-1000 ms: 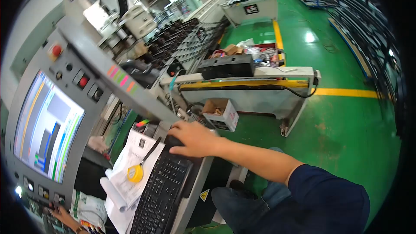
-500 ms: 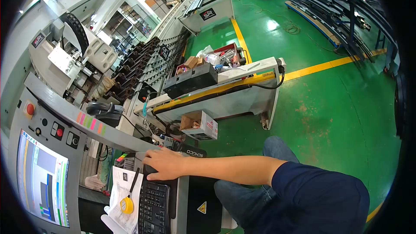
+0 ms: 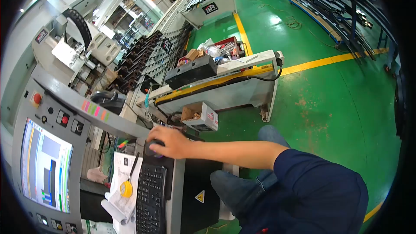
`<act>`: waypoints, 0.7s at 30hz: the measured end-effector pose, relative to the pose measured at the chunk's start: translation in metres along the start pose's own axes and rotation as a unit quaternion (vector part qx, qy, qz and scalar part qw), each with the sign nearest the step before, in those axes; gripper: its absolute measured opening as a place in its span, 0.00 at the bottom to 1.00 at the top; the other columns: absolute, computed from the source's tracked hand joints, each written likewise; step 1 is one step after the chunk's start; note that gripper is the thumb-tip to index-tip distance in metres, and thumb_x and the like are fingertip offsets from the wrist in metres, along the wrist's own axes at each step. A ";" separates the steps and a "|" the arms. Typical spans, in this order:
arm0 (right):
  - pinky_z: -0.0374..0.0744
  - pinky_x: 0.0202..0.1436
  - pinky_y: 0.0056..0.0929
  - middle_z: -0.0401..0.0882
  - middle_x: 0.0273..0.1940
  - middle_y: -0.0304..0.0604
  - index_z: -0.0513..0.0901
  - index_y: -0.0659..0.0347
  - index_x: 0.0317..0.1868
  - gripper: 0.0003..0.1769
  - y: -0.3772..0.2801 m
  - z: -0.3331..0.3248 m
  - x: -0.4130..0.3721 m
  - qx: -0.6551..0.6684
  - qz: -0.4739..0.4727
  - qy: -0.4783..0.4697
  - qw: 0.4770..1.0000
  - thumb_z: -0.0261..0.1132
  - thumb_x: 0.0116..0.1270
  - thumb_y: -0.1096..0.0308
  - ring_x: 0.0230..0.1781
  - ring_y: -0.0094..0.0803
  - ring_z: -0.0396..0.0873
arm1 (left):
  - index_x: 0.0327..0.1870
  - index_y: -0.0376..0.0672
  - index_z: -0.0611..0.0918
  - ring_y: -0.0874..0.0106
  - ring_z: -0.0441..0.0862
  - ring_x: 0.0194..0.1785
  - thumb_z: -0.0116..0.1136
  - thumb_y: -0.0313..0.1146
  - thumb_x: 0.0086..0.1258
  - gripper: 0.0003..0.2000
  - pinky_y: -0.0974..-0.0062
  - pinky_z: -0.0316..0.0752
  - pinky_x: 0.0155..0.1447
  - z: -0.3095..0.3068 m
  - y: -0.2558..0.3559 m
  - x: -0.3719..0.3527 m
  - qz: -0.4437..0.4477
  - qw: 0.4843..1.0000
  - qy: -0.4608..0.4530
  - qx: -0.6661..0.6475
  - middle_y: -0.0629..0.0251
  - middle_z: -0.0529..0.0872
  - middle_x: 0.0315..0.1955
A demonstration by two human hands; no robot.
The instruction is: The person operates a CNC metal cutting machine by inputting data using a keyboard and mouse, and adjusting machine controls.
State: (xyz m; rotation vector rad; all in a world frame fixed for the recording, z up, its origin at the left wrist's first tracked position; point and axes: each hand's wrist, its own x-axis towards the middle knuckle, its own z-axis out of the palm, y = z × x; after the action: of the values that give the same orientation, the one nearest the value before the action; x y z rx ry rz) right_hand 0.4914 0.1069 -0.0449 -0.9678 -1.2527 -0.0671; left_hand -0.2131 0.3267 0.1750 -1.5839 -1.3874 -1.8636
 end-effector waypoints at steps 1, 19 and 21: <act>0.78 0.63 0.44 0.80 0.55 0.51 0.84 0.61 0.50 0.15 -0.005 -0.012 -0.007 0.011 -0.010 0.012 1.000 0.69 0.70 0.60 0.58 0.52 0.80 | 0.76 0.25 0.65 0.48 0.83 0.63 0.71 0.41 0.72 0.40 0.54 0.80 0.66 0.003 -0.009 0.007 0.036 0.999 -0.006 0.006 0.37 0.82 0.62; 0.80 0.62 0.38 0.82 0.56 0.46 0.85 0.59 0.55 0.15 0.110 -0.150 -0.157 0.010 0.293 0.049 0.955 0.68 0.74 0.60 0.59 0.40 0.82 | 0.68 0.25 0.76 0.52 0.83 0.65 0.68 0.34 0.73 0.28 0.56 0.76 0.72 0.014 0.518 -0.400 0.071 0.726 -0.546 -0.412 0.42 0.83 0.62; 0.80 0.65 0.38 0.81 0.56 0.47 0.85 0.59 0.55 0.15 0.137 -0.159 -0.160 0.033 0.337 0.020 0.941 0.68 0.75 0.60 0.59 0.40 0.82 | 0.69 0.31 0.78 0.59 0.83 0.66 0.66 0.24 0.74 0.23 0.60 0.74 0.73 0.062 0.525 -0.460 -0.040 0.654 -0.686 -0.318 0.50 0.85 0.62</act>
State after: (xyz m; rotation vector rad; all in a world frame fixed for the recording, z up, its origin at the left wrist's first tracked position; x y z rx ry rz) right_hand 0.6275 0.0174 -0.2524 -1.2832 -0.8239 0.4868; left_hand 0.3706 -0.0206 -0.0001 -3.7662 -1.0921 -0.9277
